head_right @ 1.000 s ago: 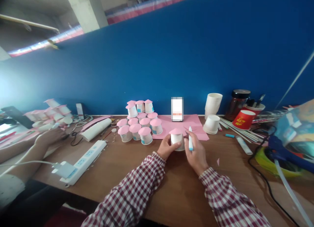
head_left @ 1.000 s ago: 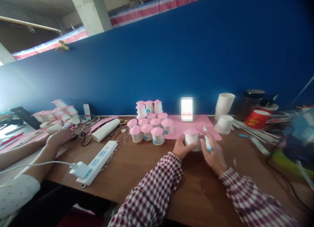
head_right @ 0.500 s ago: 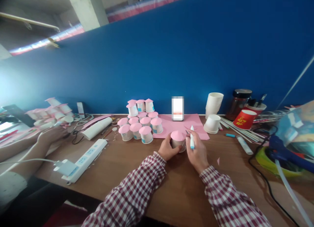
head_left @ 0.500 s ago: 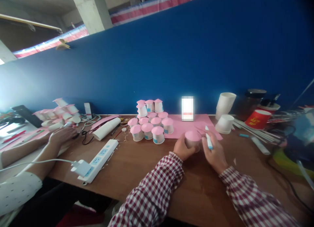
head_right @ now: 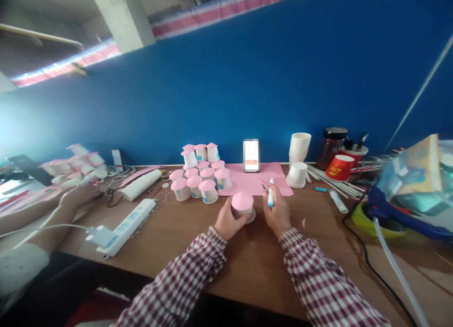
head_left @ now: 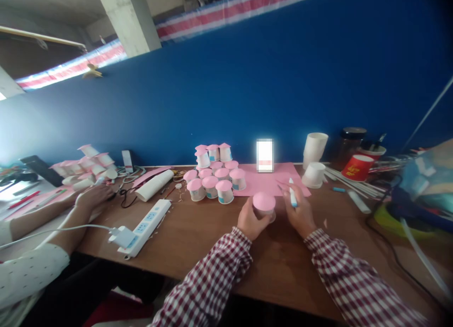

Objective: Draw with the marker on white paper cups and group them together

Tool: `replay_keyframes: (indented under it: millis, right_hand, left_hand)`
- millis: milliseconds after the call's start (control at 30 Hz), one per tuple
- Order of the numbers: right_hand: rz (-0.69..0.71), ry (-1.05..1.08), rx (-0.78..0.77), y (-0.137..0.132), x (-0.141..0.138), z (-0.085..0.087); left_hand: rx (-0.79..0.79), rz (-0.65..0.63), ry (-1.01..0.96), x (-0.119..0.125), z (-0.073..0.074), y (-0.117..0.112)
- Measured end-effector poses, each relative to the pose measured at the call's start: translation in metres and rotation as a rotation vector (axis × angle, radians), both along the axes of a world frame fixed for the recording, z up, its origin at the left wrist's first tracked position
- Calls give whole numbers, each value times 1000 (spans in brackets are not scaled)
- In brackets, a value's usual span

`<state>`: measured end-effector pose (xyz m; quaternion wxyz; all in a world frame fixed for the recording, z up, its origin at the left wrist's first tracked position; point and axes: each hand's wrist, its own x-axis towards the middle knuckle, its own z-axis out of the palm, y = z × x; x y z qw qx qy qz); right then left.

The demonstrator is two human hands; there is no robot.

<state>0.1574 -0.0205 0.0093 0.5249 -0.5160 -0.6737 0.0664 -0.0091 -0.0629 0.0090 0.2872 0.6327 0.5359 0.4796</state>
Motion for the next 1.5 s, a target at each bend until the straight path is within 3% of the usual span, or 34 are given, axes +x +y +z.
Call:
replay_keyframes:
  millis: [67, 200, 333, 467, 633, 700, 867, 1067, 1300, 1500]
  right_hand:
    - [4, 10, -8, 0, 0, -1]
    - [7, 22, -10, 0, -2, -1]
    - [25, 11, -10, -1, -3, 2]
    - [35, 7, -29, -2, -2, 3]
    - [52, 15, -35, -4, -2, 4]
    - [60, 21, -42, -4, -2, 4]
    - [51, 25, -53, -4, -3, 4]
    - [38, 12, -51, -4, -3, 3]
    - [33, 8, -68, -3, -2, 1]
    - [43, 9, -71, -4, -3, 3]
  left_hand:
    - [15, -1, 40, -12, 1, -18]
    - [36, 175, 195, -42, -2, -39]
    - [-10, 258, 265, -61, -5, -28]
    - [3, 318, 280, -63, -6, -14]
    - [74, 393, 266, -77, -15, -23]
    - [82, 483, 248, -96, -17, -24]
    - [-119, 873, 273, -160, -9, 0]
    - [-157, 873, 310, -195, -7, 30]
    - [-194, 841, 415, -192, -2, 42]
    - [-246, 839, 331, -185, 9, 42]
